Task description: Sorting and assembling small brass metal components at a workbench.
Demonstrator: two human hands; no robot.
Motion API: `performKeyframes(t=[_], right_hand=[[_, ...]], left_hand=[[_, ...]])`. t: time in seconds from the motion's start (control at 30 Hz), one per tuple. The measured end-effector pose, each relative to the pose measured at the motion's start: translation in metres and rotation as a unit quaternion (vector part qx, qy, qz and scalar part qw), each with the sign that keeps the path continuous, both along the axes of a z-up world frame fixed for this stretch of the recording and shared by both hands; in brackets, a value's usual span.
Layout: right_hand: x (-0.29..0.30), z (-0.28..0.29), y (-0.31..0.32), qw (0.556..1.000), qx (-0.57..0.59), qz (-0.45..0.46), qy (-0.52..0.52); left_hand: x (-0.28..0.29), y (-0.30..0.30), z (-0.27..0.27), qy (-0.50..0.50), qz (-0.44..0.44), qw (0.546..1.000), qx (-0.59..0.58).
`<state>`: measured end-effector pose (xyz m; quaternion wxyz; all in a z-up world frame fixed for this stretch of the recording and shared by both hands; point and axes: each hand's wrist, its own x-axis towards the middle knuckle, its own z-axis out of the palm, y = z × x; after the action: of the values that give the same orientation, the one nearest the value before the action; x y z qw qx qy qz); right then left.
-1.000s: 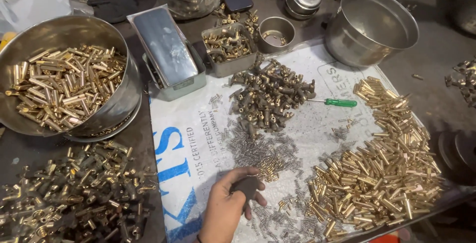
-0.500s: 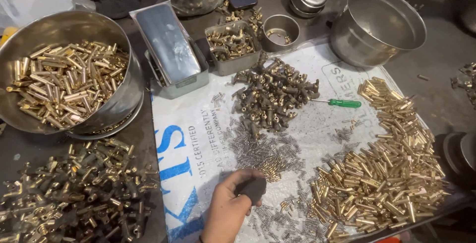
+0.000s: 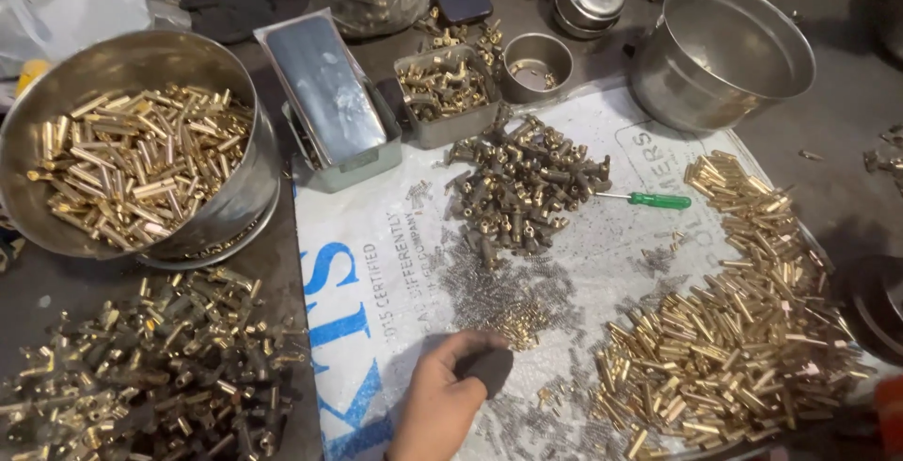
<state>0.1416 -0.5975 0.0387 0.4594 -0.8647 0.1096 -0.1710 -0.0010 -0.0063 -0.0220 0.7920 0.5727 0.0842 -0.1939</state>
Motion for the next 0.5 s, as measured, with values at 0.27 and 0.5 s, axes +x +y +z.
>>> performKeyframes(t=[0.27,0.5], right_hand=[[-0.028,0.040,0.195,0.999,0.017,0.013,0.041],[-0.020,0.031,0.321,0.960,-0.154,0.126,0.198]], left_hand=[[0.002,0.005,0.004,0.060,0.024,0.996,-0.066],[0.002,0.001,0.017,0.008,0.018,1.000,-0.004]])
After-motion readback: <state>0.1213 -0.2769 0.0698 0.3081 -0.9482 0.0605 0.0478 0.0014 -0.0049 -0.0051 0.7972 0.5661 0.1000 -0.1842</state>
